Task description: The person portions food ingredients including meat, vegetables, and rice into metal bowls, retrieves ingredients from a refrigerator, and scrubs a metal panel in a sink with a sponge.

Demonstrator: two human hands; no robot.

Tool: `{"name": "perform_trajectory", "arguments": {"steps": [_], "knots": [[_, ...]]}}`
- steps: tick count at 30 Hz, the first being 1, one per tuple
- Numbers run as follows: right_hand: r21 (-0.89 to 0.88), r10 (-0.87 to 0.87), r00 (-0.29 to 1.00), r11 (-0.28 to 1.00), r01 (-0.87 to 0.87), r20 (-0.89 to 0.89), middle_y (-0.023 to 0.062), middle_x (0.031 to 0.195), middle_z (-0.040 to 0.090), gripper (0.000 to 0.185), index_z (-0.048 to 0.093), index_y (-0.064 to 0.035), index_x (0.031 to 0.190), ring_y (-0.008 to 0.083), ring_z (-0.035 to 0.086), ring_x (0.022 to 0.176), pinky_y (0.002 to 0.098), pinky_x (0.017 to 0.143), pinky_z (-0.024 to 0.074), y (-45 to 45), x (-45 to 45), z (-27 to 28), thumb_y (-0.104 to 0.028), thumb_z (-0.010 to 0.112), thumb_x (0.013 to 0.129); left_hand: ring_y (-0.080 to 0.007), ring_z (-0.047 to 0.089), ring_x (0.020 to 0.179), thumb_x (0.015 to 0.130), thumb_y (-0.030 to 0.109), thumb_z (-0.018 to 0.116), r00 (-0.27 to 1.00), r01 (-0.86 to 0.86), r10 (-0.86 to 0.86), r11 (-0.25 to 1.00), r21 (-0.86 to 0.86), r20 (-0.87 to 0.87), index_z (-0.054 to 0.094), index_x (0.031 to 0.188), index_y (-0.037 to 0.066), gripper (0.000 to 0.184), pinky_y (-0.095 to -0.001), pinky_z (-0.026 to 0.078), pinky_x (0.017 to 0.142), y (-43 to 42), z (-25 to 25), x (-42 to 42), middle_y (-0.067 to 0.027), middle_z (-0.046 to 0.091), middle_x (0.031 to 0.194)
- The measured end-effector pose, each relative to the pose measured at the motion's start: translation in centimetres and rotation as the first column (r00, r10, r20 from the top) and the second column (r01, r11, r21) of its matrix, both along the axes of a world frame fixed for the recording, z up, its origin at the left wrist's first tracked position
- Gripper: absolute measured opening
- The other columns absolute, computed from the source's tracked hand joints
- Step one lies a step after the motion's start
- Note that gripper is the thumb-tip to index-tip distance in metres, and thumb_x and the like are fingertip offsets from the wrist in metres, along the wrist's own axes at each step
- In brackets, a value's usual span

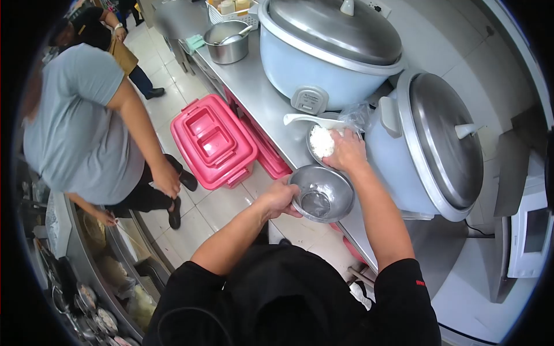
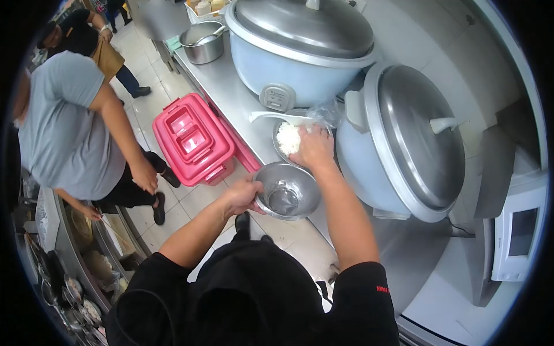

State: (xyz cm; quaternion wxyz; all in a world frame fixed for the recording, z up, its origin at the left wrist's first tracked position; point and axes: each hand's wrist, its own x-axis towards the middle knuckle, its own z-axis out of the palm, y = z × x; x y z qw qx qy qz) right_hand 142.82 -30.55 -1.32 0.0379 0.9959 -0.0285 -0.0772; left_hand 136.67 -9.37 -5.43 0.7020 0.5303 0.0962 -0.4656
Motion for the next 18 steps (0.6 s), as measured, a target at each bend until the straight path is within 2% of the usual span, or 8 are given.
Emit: {"name": "perform_trajectory", "arguments": {"steps": [3,6,9,12,15,17,18], "knots": [[0.071,-0.079,0.996,0.994,0.081,-0.029,0.0203,0.128,0.047,0.073,0.05,-0.0192,0.132,0.0411,0.052,0.117,0.0482,0.092,0.0494,1.1,0.7,-0.1,-0.03,0.081,0.067,-0.0196,0.063,0.061,0.087,0.006,0.048,0.998,0.01,-0.01,1.0,0.007,-0.063,0.046,0.132,0.002,0.045,-0.0432,0.062,0.063,0.3,-0.4,1.2,-0.0122,0.061,0.093],[0.063,-0.107,0.993,0.993,0.104,0.049,0.0196,0.12,0.048,0.067,0.051,-0.0204,0.129,0.0428,0.055,0.111,0.0483,0.089,0.0512,1.0,1.4,-1.9,-0.02,0.078,0.068,-0.0172,0.059,0.055,0.086,0.006,0.048,0.994,0.023,-0.023,1.0,0.0,-0.105,0.048,0.128,0.0,0.042,-0.0417,0.061,0.06,0.3,-0.4,2.4,-0.0107,0.06,0.087],[0.086,-0.164,0.986,0.983,0.16,0.039,0.0201,0.119,0.048,0.061,0.053,-0.0198,0.127,0.0428,0.057,0.107,0.0484,0.088,0.0514,0.8,1.8,-1.7,-0.017,0.076,0.07,-0.0159,0.058,0.054,0.086,0.006,0.049,0.993,0.042,-0.044,0.999,-0.027,-0.112,0.048,0.125,-0.002,0.04,-0.0393,0.06,0.057,-0.2,-0.5,3.2,-0.0107,0.06,0.086],[0.146,-0.157,0.981,0.979,0.14,0.112,0.0193,0.117,0.051,0.058,0.057,-0.0179,0.123,0.041,0.06,0.102,0.0467,0.088,0.0514,-0.5,2.6,-2.7,-0.018,0.077,0.068,-0.0149,0.057,0.055,0.086,0.006,0.049,0.996,0.041,-0.042,0.999,-0.013,-0.08,0.05,0.124,-0.002,0.039,-0.0355,0.058,0.054,-0.7,0.0,3.8,-0.0103,0.06,0.086],[0.29,-0.179,0.983,0.944,0.159,0.042,0.0199,0.121,0.054,0.064,0.057,-0.01,0.125,0.0346,0.058,0.11,0.0421,0.093,0.0496,-2.0,3.2,-1.1,-0.018,0.079,0.065,-0.0156,0.058,0.057,0.087,0.007,0.05,0.998,0.044,-0.042,0.998,0.041,-0.037,0.048,0.129,0.0,0.043,-0.0338,0.059,0.053,-0.8,-0.5,3.9,-0.011,0.06,0.089],[0.42,-0.256,0.967,0.876,0.238,-0.013,0.0209,0.122,0.056,0.067,0.059,-0.0073,0.123,0.0324,0.057,0.113,0.0406,0.095,0.0486,-3.0,3.6,-0.4,-0.02,0.082,0.062,-0.017,0.059,0.059,0.088,0.009,0.049,0.998,0.061,-0.06,0.996,0.072,-0.018,0.041,0.138,0.001,0.051,-0.0349,0.06,0.053,-0.8,-1.5,4.1,-0.0131,0.059,0.095],[0.481,-0.291,0.956,0.832,0.277,-0.046,0.0213,0.122,0.057,0.068,0.06,-0.006,0.122,0.0314,0.057,0.115,0.0398,0.096,0.0482,-3.4,3.7,-0.4,-0.02,0.083,0.06,-0.0177,0.06,0.061,0.088,0.009,0.049,0.998,0.066,-0.067,0.995,0.071,0.003,0.041,0.138,0.0,0.051,-0.0345,0.06,0.053,-0.7,-1.5,4.1,-0.0134,0.059,0.096]]}}
